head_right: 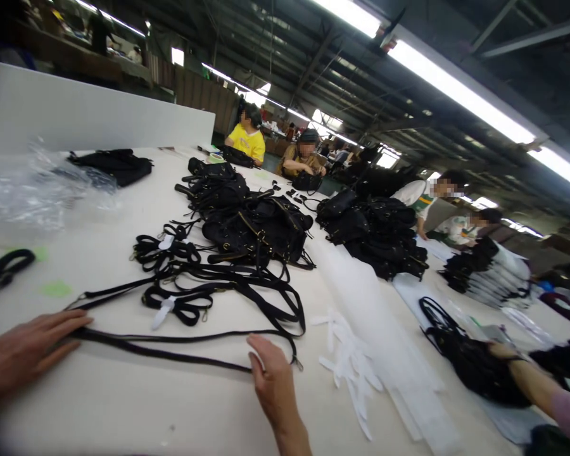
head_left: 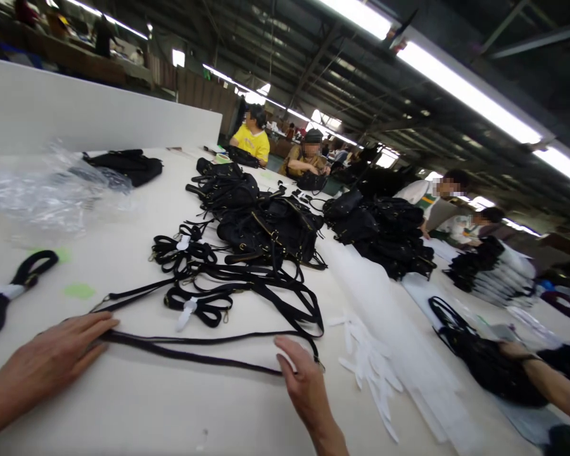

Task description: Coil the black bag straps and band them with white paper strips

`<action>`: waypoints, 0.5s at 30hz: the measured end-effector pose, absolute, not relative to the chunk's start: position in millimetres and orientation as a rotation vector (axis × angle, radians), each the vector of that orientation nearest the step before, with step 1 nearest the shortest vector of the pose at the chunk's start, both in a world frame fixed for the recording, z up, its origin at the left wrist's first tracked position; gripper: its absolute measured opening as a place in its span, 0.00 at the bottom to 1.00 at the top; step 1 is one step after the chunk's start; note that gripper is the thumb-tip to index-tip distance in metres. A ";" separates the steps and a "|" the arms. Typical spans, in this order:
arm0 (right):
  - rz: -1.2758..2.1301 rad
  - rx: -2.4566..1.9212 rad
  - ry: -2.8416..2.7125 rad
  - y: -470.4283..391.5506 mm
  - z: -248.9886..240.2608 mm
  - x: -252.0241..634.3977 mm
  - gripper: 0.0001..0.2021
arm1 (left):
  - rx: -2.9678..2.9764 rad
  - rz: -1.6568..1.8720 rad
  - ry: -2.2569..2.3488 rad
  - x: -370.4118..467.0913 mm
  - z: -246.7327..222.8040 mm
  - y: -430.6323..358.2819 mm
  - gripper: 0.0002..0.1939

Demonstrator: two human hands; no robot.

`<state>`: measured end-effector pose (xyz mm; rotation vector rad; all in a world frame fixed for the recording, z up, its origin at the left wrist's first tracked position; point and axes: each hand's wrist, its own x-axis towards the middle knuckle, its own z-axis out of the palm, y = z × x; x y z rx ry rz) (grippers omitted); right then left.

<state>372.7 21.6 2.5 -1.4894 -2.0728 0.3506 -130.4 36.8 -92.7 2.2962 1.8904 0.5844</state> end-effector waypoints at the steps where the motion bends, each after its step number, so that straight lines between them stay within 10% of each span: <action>1: 0.514 -1.430 -2.085 20.7 6.0 347.1 0.15 | 2.304 0.508 1.915 -126.9 -81.1 35.7 0.19; 8: 1.550 -1.097 -1.993 25.9 17.4 197.0 0.11 | 1.818 0.332 1.866 -96.2 5.1 43.1 0.17; 15: 1.993 -1.092 -1.250 35.4 14.5 138.9 0.34 | 1.595 0.546 1.324 -54.0 39.4 32.7 0.21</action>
